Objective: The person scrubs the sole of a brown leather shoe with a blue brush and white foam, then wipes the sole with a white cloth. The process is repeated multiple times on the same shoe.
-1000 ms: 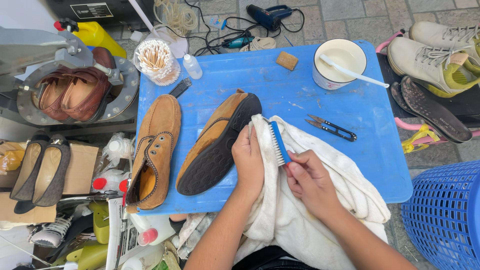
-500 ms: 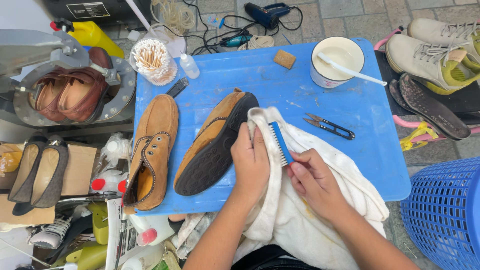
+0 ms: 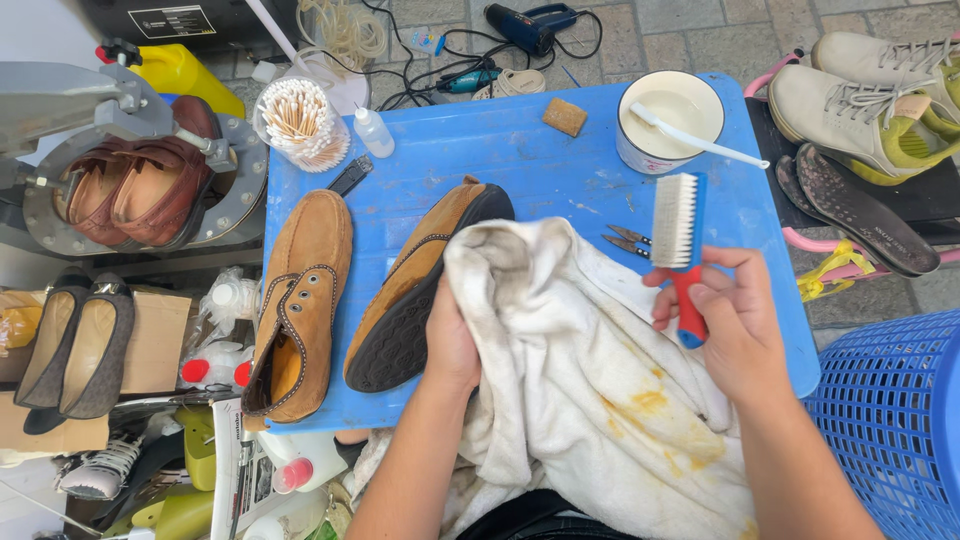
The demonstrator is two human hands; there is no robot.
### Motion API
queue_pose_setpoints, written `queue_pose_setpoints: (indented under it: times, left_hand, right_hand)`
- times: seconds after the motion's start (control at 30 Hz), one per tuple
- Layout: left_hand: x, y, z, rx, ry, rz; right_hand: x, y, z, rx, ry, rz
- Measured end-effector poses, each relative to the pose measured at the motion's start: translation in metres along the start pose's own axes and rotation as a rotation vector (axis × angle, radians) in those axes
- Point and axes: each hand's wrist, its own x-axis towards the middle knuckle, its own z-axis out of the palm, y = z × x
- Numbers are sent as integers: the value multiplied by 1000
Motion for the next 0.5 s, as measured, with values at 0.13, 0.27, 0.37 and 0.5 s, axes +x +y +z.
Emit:
queue_pose_setpoints:
  times: [0.13, 0.27, 0.37, 0.5]
  left_hand:
    - [-13, 6, 14, 1240, 5, 190]
    - [-26, 5, 42, 1698, -131, 435]
    - [-28, 3, 52, 1835, -368, 492]
    - [-39, 9, 60, 1893, -529, 423]
  right_hand:
    - [6, -10, -12, -601, 81, -165]
    - [21, -36, -24, -1230, 89, -219]
    - [36, -41, -29, -1314, 64, -265]
    - [52, -31, -39, -1302, 19, -318]
